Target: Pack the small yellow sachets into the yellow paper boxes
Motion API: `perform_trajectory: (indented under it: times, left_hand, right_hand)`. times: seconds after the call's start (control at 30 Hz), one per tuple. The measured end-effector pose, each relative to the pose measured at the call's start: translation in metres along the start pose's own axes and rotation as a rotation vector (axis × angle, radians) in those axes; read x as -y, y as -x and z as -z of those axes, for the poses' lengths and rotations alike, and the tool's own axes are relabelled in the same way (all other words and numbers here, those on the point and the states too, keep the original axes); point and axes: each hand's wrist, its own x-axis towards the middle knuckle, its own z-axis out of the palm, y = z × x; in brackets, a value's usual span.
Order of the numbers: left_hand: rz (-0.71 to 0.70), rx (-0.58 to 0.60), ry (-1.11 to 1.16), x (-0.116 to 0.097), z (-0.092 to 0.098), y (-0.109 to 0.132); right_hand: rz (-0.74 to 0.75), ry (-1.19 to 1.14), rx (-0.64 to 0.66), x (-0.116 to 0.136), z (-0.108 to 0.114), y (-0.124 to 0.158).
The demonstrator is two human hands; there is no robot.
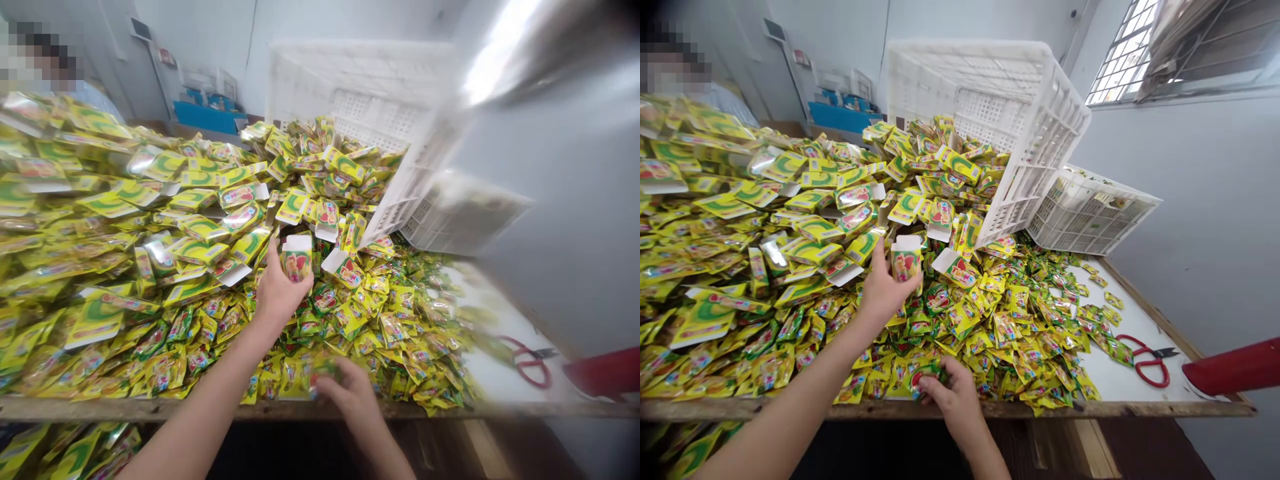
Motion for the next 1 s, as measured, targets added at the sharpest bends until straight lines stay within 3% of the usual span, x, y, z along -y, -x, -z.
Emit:
perform_trajectory:
  times: [0.1,0.2,0.3,0.37,0.47,0.57,0.7,0.77,0.83,0.87,1.0]
  left_hand:
    - [-0.187,0.180,-0.016,0.017,0.027,0.043]
    - [-0.272,0.445,0.011,0.032,0.040,0.092]
    - [-0.221,0.475,0.000,0.044,0.041,0.129]
    - [-0.174,0.428,-0.025,0.051,0.037,0.142]
    - [-0.146,0.374,-0.077,0.061,0.032,0.152]
    - [-0.142,0.338,-0.095,0.068,0.029,0.158]
    - [-0.196,0.412,0.041,0.068,0.031,0.166]
    - [-0.192,0.496,0.163,0.066,0.034,0.172]
    - [-0.089,0.599,0.295,0.064,0.039,0.180]
    - [0.003,0.648,0.371,0.063,0.041,0.184]
    - [0.420,0.712,0.760,0.060,0.050,0.200]
  right_hand:
    - [0.116,0.002,-0.168,0.037,-0.002,0.002]
    - [0.377,0.181,-0.308,0.065,-0.010,-0.001]
    - [0.655,0.486,-0.317,0.066,-0.021,-0.005]
    - [0.732,0.603,-0.264,0.055,-0.026,-0.005]
    - [0.647,0.653,-0.209,0.041,-0.028,0.000]
    - [0.522,0.686,-0.121,0.046,-0.024,0.005]
    - [0.452,0.760,0.087,0.071,-0.017,0.010]
    - [0.418,0.775,0.286,0.082,-0.013,0.011]
    - [0.368,0.777,0.474,0.086,-0.010,0.012]
    - [0.340,0.781,0.501,0.084,-0.010,0.012]
    - [0.325,0.802,0.342,0.060,-0.015,0.016]
